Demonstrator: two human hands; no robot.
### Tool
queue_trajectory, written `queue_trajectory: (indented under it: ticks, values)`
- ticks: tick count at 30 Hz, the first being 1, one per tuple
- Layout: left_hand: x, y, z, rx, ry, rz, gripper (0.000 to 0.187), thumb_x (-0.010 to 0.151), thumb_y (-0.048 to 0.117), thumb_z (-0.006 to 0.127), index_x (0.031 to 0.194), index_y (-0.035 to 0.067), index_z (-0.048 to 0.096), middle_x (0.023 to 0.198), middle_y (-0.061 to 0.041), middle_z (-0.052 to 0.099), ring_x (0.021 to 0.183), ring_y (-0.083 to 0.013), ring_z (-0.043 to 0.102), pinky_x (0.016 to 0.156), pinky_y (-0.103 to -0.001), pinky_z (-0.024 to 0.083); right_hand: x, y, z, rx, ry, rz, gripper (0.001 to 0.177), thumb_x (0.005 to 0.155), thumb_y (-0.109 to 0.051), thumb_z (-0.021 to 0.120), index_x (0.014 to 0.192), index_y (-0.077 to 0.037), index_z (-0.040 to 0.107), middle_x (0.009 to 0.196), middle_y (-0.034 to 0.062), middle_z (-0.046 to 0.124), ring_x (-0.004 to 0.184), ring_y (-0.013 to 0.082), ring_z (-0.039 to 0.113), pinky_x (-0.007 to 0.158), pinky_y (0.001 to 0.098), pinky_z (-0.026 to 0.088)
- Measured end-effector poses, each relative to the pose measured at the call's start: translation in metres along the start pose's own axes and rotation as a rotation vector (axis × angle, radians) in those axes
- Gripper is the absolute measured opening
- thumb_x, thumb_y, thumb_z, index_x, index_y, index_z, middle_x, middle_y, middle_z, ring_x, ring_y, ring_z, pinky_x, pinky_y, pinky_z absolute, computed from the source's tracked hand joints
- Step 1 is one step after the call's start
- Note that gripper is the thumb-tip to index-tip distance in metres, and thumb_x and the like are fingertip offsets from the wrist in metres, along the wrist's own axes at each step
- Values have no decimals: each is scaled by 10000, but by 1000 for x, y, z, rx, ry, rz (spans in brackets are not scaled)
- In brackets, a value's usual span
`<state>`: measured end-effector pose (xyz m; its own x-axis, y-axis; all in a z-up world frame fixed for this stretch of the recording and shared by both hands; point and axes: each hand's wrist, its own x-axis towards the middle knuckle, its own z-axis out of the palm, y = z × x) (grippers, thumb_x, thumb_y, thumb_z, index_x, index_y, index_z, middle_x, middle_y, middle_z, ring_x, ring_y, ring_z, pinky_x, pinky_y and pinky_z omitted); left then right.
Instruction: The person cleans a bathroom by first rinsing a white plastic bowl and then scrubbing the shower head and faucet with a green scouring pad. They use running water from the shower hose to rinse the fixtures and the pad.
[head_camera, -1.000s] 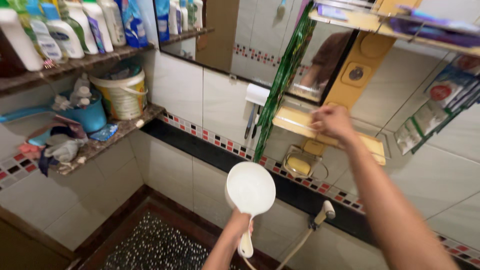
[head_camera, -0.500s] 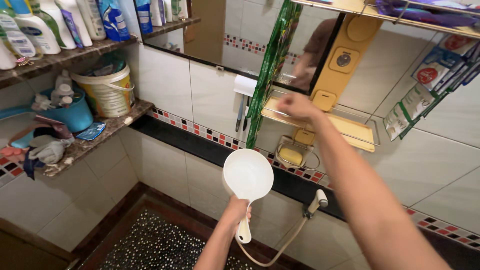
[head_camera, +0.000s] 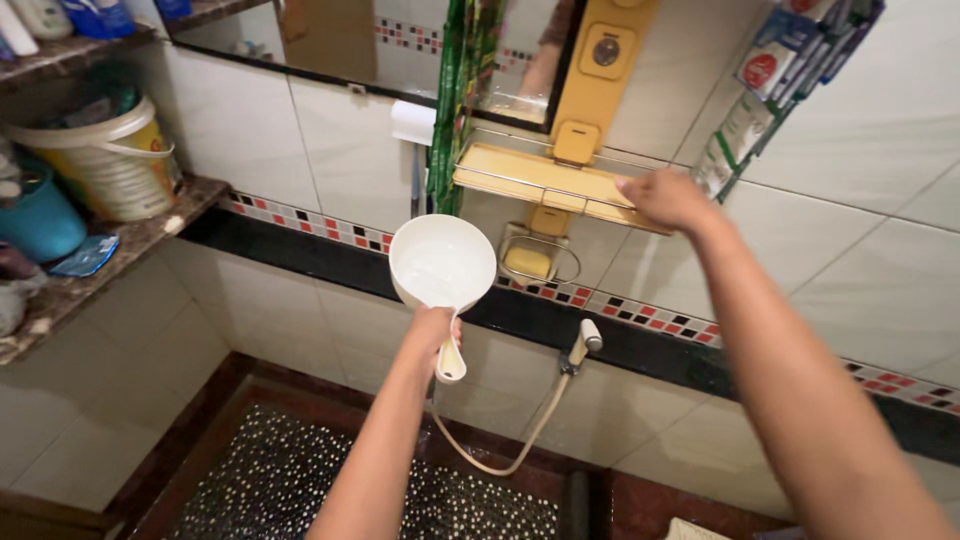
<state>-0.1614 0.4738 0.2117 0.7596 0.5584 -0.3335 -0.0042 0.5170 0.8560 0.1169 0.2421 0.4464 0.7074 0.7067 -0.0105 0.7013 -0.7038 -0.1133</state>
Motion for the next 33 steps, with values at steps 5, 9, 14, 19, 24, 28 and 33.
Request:
queue_trajectory:
  ticks: [5, 9, 14, 19, 24, 28, 33]
  values:
    - [-8, 3, -10, 43, 56, -11, 117, 961, 129, 553, 991, 17, 539, 598, -68, 528, 415, -175, 478, 368, -341, 417, 6, -97, 28, 83, 393, -310, 495, 937, -497, 510, 1228, -162, 729, 1187, 176, 719, 1066, 403, 656, 880, 530, 504]
    - [-20, 6, -20, 17, 80, -27, 131, 972, 148, 584, 987, 20, 559, 607, -55, 541, 433, -154, 481, 383, -319, 410, -5, -172, 37, 377, 452, -41, 429, 936, -496, 630, 1132, -128, 730, 1138, 187, 719, 1127, 363, 640, 991, 460, 496]
    - [-40, 11, -17, 191, 61, -36, 139, 963, 136, 558, 944, -1, 565, 601, -68, 545, 434, -169, 491, 382, -322, 416, -65, -196, 87, 544, 923, -405, 159, 839, -129, 716, 983, -76, 675, 1034, 149, 696, 1054, 364, 621, 927, 478, 492]
    - [-60, -3, 11, 337, -87, -33, 158, 970, 151, 507, 963, 13, 584, 616, -54, 535, 444, -154, 488, 384, -317, 413, -88, -192, 148, 315, 31, -501, 333, 857, -340, 693, 985, -36, 735, 978, 216, 720, 933, 421, 688, 833, 497, 538]
    - [-72, -52, 54, 338, -252, -125, 147, 922, 85, 497, 1019, 30, 593, 653, -78, 562, 453, -175, 499, 394, -348, 423, -85, -141, 194, 168, -129, -36, 372, 788, -259, 661, 1008, 27, 750, 1018, 295, 715, 997, 419, 711, 894, 478, 570]
    - [-84, -107, 109, 449, -353, -167, 212, 907, 84, 487, 1056, 30, 627, 670, -88, 589, 466, -181, 522, 418, -356, 463, -105, -61, 241, 253, 123, 219, 319, 806, -207, 620, 970, 19, 774, 996, 315, 712, 980, 450, 713, 915, 500, 564]
    - [-109, -156, 171, 557, -528, -122, 251, 878, 53, 476, 1045, -44, 636, 657, -109, 599, 458, -202, 553, 410, -371, 476, -151, 61, 300, 300, 347, 478, 276, 834, -218, 622, 892, 13, 761, 927, 292, 728, 919, 457, 709, 872, 527, 560]
